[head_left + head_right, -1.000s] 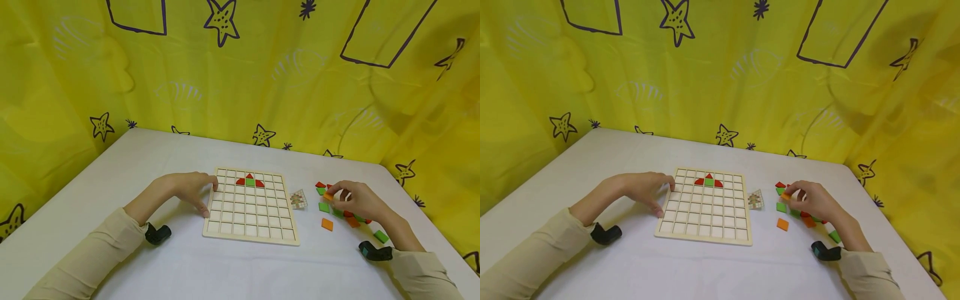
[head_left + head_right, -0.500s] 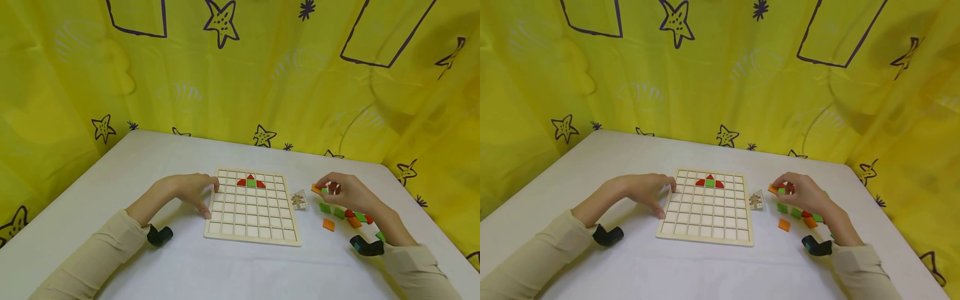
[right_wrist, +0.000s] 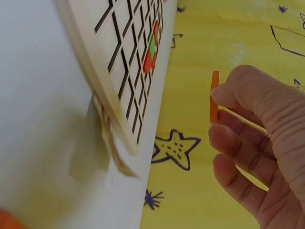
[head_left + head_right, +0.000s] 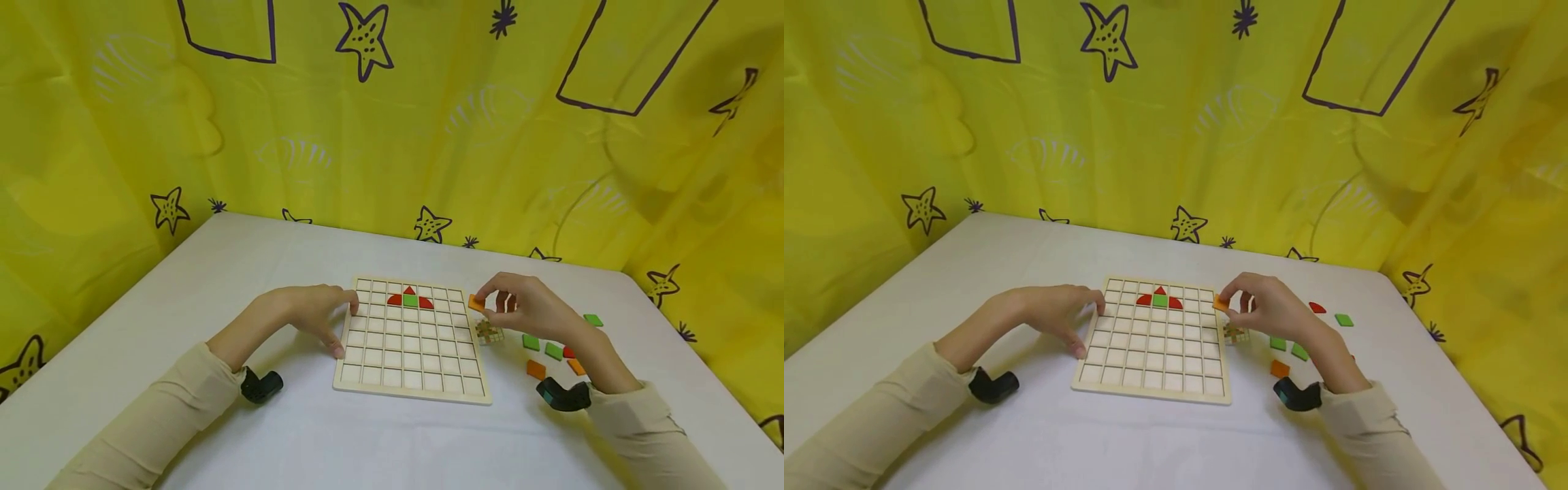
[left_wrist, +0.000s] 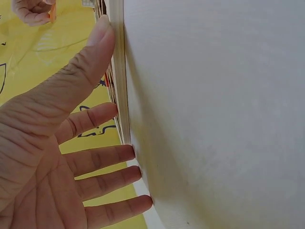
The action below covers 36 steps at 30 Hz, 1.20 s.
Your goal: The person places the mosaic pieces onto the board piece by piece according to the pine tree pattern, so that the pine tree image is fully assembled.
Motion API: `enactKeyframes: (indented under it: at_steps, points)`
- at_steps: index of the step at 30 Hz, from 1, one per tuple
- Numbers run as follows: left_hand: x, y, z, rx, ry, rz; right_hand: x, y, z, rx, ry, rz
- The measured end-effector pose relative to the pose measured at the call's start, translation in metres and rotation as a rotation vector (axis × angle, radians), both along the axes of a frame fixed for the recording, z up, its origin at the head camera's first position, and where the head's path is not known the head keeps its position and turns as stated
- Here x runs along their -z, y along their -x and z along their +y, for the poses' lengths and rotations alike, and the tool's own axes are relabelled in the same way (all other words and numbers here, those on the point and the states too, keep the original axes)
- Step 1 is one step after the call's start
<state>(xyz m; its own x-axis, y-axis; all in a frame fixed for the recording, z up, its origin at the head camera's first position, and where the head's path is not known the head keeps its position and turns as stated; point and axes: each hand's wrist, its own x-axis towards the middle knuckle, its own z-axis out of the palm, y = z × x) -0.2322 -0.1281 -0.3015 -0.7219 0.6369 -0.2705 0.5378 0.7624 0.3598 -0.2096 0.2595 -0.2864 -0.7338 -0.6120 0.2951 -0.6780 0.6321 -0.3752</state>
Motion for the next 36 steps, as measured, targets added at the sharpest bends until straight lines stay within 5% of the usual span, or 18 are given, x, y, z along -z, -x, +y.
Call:
enactKeyframes:
  at_steps: [36]
  points:
    - [-0.002,-0.002,0.001,0.0,0.005,-0.007,0.011,0.022,-0.079,-0.125,-0.1,-0.104]
